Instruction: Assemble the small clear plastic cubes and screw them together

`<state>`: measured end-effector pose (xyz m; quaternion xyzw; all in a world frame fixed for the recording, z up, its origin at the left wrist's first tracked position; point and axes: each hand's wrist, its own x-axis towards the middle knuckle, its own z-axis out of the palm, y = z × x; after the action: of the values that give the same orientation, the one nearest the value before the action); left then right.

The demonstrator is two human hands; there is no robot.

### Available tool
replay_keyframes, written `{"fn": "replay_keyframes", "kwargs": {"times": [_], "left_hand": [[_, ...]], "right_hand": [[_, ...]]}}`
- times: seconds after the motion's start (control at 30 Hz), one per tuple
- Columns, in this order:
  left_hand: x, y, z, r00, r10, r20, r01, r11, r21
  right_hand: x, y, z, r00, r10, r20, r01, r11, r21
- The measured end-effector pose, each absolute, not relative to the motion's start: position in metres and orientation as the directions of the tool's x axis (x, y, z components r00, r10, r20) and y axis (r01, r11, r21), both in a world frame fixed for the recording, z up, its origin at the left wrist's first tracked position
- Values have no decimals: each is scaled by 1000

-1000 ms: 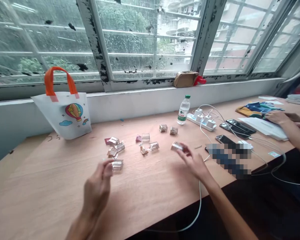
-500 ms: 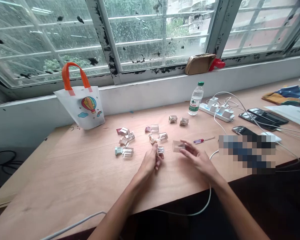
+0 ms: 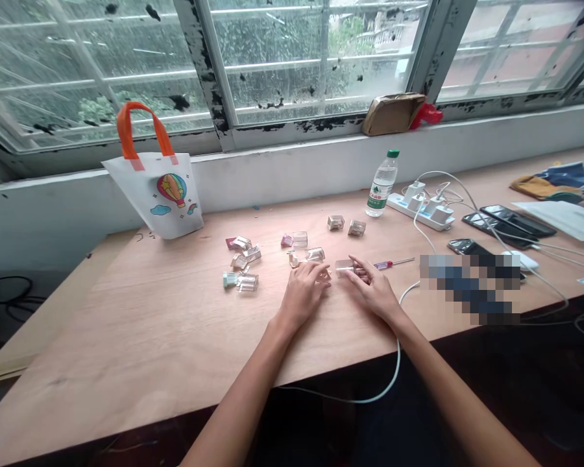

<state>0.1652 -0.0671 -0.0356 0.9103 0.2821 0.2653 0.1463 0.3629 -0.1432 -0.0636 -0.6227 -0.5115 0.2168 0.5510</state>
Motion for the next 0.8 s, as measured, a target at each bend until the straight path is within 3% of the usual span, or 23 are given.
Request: {"fn": "replay_keyframes", "kwargs": {"times": [0.4,0.8], "left_hand": [[164,-63,-31,676,573,464,368,-808,460],[166,-66,-29,639,580,505,411,-812,414]], "right_hand": [[363,-145,-61,375,877,301,422,128,-897],[363,-145,-62,384,874,297,418,123,-900]]}}
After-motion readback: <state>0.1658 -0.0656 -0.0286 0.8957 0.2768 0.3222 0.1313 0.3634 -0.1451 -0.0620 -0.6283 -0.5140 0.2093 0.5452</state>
